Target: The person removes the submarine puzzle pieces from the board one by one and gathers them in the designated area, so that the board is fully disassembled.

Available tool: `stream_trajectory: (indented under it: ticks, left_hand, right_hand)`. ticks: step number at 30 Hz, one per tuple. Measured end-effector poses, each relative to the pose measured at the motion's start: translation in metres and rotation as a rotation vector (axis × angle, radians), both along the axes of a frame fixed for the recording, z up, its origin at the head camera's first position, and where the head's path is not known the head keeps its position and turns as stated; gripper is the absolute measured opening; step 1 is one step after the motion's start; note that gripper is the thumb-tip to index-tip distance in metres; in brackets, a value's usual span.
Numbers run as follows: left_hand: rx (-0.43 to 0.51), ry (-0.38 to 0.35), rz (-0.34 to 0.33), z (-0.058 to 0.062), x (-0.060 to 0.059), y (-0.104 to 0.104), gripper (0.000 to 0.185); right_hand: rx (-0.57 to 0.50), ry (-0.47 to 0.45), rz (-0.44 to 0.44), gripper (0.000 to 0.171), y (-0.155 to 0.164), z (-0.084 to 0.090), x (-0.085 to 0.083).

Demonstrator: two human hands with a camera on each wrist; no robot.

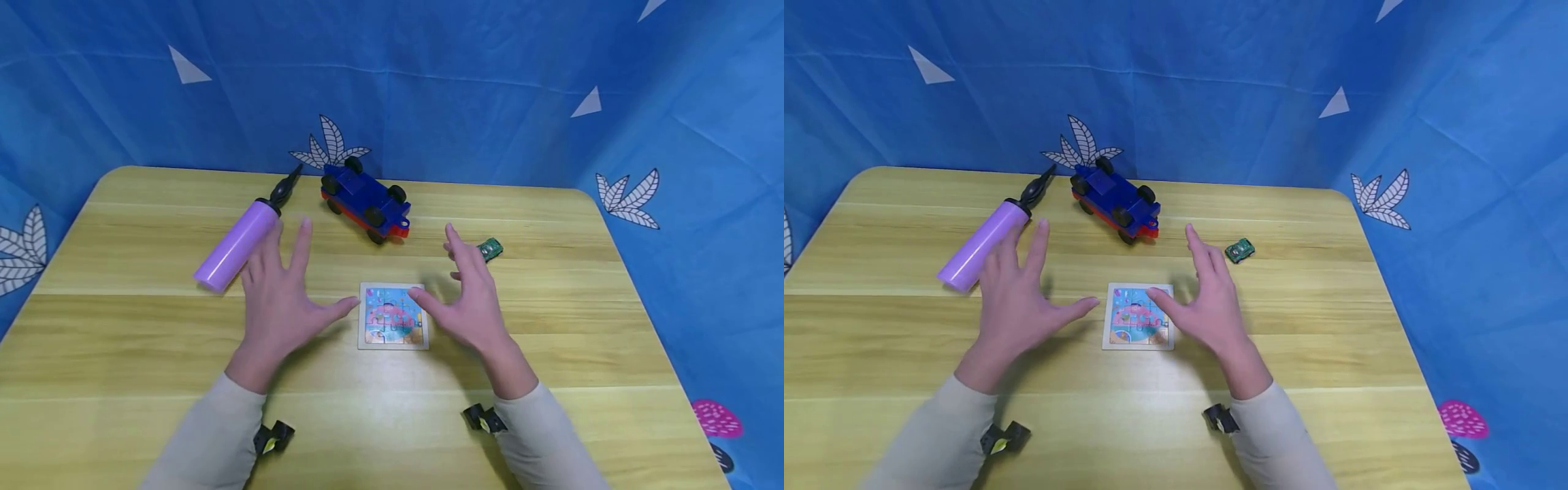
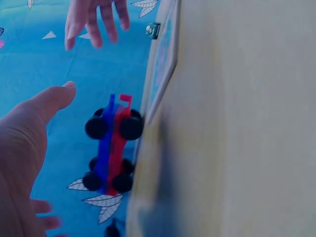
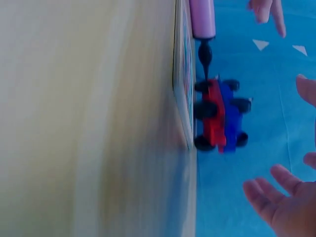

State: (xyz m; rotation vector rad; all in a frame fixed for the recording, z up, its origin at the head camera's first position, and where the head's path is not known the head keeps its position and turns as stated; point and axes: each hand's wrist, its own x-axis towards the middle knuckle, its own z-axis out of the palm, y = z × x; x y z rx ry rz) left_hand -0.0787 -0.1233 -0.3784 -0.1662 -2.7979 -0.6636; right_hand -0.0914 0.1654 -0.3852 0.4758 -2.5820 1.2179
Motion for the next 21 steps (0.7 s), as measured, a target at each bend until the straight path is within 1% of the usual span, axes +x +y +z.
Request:
stream_trajectory:
  ticks: [2,5,8,11,14,18,21]
  left_hand:
    - [0.050,-0.047,-0.011,-0.004,0.000,0.005,0.128]
    - [0.111,-0.129,-0.017,-0.010,0.000,0.010,0.129]
    - [0.147,-0.203,-0.024,-0.015,0.001,0.014,0.128]
    - [0.171,-0.252,-0.038,-0.019,0.002,0.019,0.127]
    - [0.178,-0.272,-0.052,-0.022,0.003,0.024,0.127]
    - [0.200,-0.281,-0.077,-0.028,0.005,0.031,0.126]
    - [0.233,-0.309,-0.106,-0.031,0.007,0.035,0.124]
  right_hand:
    - [-0.081,-0.053,0.046,0.099,-0.007,-0.002,-0.001]
    - [-0.166,-0.138,0.088,0.096,-0.015,-0.005,-0.003]
    - [-0.206,-0.198,0.111,0.092,-0.021,-0.009,-0.004]
    - [-0.217,-0.234,0.129,0.087,-0.024,-0.013,-0.005]
    - [-0.197,-0.254,0.158,0.083,-0.027,-0.016,-0.007]
    - [-0.148,-0.255,0.208,0.079,-0.031,-0.021,-0.010]
    - [-0.100,-0.256,0.230,0.074,-0.033,-0.024,-0.012]
